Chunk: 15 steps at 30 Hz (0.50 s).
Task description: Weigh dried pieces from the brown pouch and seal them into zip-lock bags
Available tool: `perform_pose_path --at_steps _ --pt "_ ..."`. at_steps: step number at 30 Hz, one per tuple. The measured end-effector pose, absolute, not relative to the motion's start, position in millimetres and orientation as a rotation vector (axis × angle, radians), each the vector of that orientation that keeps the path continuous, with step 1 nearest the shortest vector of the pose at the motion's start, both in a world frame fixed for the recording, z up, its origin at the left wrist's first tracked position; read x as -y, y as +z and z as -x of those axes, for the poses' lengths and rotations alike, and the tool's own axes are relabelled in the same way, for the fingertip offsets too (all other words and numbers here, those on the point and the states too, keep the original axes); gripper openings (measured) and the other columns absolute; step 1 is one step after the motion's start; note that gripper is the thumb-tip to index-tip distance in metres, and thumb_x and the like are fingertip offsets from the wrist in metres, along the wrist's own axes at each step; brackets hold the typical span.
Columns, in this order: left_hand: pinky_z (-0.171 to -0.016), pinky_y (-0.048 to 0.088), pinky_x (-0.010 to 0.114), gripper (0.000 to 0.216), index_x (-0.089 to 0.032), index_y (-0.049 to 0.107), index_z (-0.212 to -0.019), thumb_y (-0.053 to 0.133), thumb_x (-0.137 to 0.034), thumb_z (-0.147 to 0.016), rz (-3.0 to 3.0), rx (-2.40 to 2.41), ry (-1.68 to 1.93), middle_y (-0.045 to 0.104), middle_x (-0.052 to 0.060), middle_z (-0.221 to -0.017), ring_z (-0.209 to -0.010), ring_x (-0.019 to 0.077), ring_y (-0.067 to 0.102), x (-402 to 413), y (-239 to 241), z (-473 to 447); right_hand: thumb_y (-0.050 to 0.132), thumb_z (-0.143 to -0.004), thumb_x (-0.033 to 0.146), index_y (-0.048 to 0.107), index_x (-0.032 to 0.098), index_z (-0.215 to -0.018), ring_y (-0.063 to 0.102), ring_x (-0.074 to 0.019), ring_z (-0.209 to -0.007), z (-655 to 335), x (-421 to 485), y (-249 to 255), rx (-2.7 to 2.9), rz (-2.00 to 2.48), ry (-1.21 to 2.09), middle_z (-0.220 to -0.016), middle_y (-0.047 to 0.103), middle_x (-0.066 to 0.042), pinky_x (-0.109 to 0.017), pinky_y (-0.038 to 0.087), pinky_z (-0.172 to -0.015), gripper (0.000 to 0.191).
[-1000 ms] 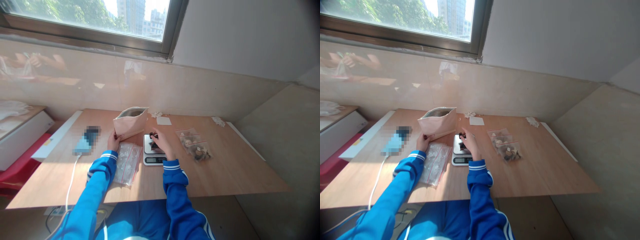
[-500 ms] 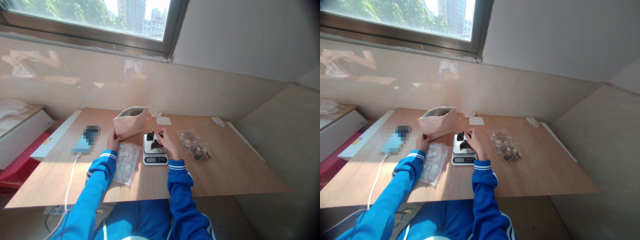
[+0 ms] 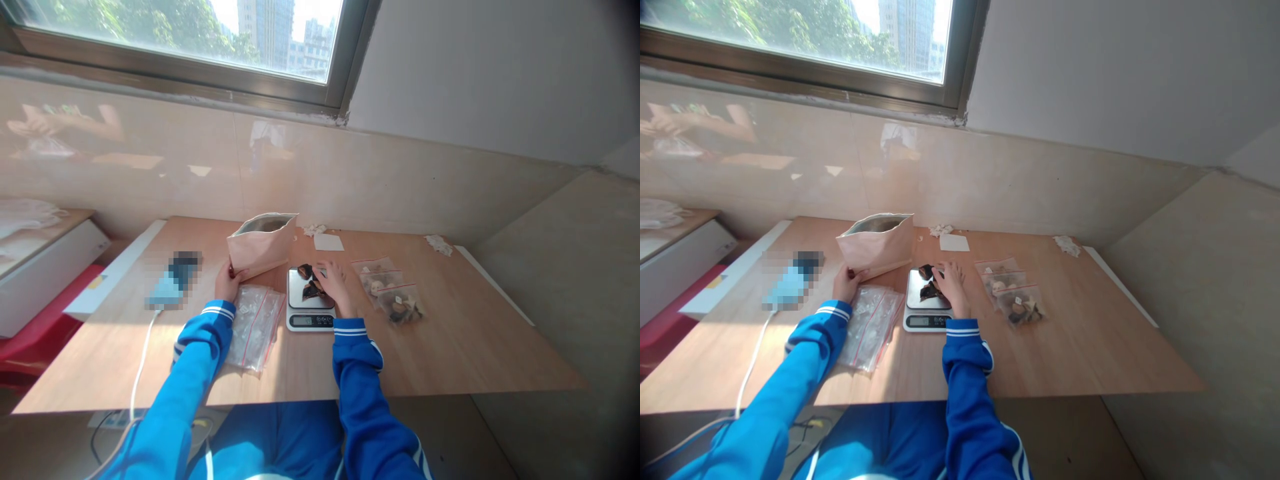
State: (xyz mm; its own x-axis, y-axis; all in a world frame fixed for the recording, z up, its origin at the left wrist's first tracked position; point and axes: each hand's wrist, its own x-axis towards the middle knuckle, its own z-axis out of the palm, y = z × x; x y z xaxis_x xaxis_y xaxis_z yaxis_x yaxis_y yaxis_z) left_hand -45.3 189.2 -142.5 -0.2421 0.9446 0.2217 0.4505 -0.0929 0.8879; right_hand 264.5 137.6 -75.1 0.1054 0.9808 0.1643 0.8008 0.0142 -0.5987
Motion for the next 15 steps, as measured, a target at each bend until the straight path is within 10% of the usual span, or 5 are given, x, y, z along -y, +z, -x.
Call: perform_pose_path --at_steps 15 --pt "-0.071 0.051 0.033 0.04 -0.017 0.063 -0.099 0.068 -0.041 -0.067 -1.542 -1.669 1.352 0.067 0.004 -0.085 -0.074 0.0196 0.06 -188 -140 44 0.043 -0.094 0.021 0.068 0.024 -0.109 0.054 -0.0255 -0.112 -240 -114 -42 1.919 1.634 0.444 -0.116 0.068 -0.004 -0.046 0.036 -0.099 0.03"
